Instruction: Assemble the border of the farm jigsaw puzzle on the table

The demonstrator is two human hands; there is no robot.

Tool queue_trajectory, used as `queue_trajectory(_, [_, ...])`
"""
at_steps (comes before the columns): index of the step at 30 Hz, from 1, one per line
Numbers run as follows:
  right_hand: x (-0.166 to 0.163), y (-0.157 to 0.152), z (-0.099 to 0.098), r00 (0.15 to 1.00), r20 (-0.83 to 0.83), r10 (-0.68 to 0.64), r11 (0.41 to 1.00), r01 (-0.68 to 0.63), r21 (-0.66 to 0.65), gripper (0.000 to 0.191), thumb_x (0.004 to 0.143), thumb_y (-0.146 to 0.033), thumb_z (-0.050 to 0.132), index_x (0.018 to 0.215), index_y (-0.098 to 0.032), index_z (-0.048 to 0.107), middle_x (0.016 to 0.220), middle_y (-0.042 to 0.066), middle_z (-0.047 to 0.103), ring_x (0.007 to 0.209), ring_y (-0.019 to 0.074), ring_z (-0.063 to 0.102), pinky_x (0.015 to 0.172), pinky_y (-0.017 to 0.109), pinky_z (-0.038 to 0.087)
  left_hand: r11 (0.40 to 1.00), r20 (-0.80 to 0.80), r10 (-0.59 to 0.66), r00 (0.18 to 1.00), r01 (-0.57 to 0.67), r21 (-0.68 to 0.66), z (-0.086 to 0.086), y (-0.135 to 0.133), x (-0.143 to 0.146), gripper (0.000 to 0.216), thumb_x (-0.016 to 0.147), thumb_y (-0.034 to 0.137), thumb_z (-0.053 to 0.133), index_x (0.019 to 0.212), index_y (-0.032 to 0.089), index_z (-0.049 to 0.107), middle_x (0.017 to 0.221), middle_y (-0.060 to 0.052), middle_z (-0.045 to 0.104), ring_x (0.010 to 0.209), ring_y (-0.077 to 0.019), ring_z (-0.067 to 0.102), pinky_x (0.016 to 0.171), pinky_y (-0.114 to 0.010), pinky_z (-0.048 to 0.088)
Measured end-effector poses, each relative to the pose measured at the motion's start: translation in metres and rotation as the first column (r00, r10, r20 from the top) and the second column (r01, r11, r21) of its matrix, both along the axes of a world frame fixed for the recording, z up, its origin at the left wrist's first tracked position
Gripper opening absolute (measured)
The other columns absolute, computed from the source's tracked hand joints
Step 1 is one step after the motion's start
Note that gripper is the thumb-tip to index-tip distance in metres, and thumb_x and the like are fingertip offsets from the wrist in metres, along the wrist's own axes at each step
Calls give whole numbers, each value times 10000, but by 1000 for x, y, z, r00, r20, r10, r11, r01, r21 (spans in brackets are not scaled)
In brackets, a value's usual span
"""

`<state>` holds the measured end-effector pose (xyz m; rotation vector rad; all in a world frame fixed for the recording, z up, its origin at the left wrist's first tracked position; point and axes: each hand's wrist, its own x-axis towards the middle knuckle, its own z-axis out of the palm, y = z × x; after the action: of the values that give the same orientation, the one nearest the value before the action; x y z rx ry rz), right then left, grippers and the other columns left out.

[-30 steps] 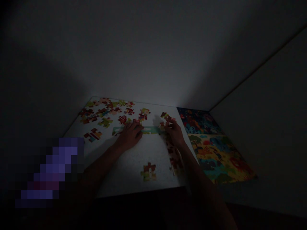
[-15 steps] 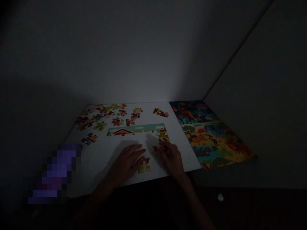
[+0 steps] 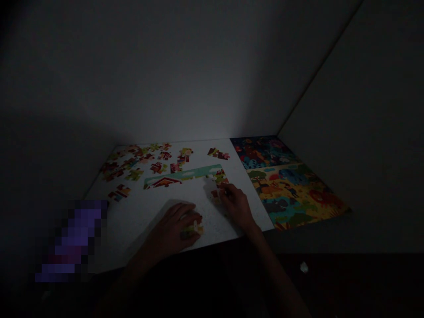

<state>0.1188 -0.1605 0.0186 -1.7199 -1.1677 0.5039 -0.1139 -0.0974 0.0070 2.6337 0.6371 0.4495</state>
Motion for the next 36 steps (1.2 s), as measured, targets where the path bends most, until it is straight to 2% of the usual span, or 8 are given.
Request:
queue_trajectory(2, [-6,-7,7,999,53,-11,1000,12,-13,287,862,-452,567,1019,-239,679,892,46,731,777,210,652,693,325,512,1000,17,18,1000,-17,-1,-2,0,0,336,812,334,698,1131,252,633,1308,-66,568,1241,-258,488,1088,-439,407])
queue_trajectory(6, [-29,-22,5,994,64,86,993,-81,-82,260,866,-426,561,995,-234,677,718,7,658,624,161,587,587,273,461,998,32,66,997,-66,9,-5,0,1,345,808,310,696,1134,225,623,1297,-72,570,1236,-262,483,1091,-438,403])
queue_trajectory(9, [-43,-27,-7,991,78,107,991,-100,-88,245,870,-396,550,987,-226,682,781,27,681,677,173,614,623,285,478,996,36,88,995,-88,11,-5,-1,2,376,802,301,696,1153,201,608,1273,-81,576,1221,-265,487,1086,-437,408])
queue_trajectory(15, [-48,-26,-23,997,69,39,998,-36,-44,229,872,-401,548,964,-237,680,907,64,718,813,218,661,703,332,519,996,17,92,996,-92,-19,-2,0,2,350,798,311,697,1122,206,617,1160,-71,589,1151,-262,506,1030,-430,450])
queue_trajectory(19, [-47,-28,-25,992,116,50,998,-45,-47,237,892,-392,535,1018,-245,672,933,73,716,849,228,656,743,361,516,997,23,82,996,-82,1,-3,0,2,335,803,299,691,1116,208,614,1130,-68,583,1119,-257,509,1009,-421,456])
queue_trajectory(26, [-48,-27,-27,952,299,65,996,-43,-79,253,908,-415,549,1063,-244,653,954,84,685,927,260,597,824,426,466,997,41,81,996,-81,-7,-4,0,2,310,814,310,677,1105,224,611,1099,-55,579,1084,-247,507,989,-421,462])
queue_trajectory(31, [-51,-24,-26,930,364,56,996,-27,-84,235,902,-441,570,1008,-242,634,952,87,667,932,271,575,831,436,444,997,27,76,997,-76,-6,-5,0,2,324,813,315,683,1108,200,613,1114,-68,578,1105,-254,499,1001,-420,454])
queue_trajectory(36, [-53,-23,-23,900,428,81,994,-43,-98,179,907,-399,554,934,-235,619,949,88,657,939,279,563,839,441,427,997,30,79,996,-78,-18,-4,0,3,310,806,297,684,1100,224,619,1093,-61,586,1081,-247,515,996,-423,456])
